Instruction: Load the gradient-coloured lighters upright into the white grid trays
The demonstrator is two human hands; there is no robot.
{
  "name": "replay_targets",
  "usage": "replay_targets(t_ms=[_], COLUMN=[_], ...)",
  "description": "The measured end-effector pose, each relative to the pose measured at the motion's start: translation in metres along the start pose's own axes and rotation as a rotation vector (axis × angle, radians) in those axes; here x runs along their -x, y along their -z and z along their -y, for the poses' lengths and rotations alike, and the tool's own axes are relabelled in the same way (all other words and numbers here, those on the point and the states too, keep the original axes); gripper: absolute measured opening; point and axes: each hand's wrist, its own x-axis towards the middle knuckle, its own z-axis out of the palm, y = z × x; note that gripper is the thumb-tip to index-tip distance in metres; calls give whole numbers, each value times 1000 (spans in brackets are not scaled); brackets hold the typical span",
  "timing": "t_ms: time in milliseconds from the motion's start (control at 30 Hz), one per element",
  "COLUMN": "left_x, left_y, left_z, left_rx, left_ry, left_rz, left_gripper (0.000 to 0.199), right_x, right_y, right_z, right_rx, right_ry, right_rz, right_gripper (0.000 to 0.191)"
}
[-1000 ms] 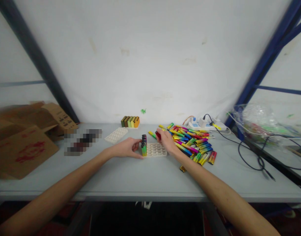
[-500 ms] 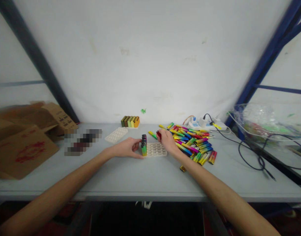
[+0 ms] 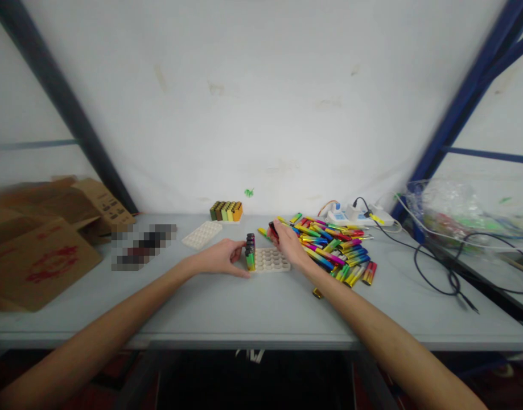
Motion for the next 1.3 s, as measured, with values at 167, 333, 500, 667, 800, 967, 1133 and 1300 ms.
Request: replay_targets(t_ms=[167, 333, 500, 667, 800, 967, 1133, 1300], left_x=[-1, -1, -1, -1, -1, -1, -1, -2], left_y=[-2, -1, 0, -1, -2, -3, -2, -2], left_z=[1, 2, 4, 5, 5, 5, 5, 4], left_rx=[19, 31, 44, 45, 32, 36, 47, 41], left_ry=[-4, -11, -18, -14, -19, -41, -42, -25], left_rz=[-16, -15, 4, 2, -9, -20, -13, -3], left_gripper=[69, 63, 60, 63, 65, 66, 64, 63], right_x=[2, 2, 4, 7, 7, 7, 4, -6], right_y=[-4, -4, -4, -5, -5, -3, 3, 16], right_z=[-2, -6, -6, -5, -8, -10, -10, -18], right_rx=[18, 43, 126, 326, 476, 595, 542, 618], right_ry=[73, 138, 166, 256, 309, 289, 292, 319], right_rz=[-28, 27, -9, 19, 70, 142, 156, 127], right_gripper=[53, 39, 31, 24, 16, 13, 31, 30])
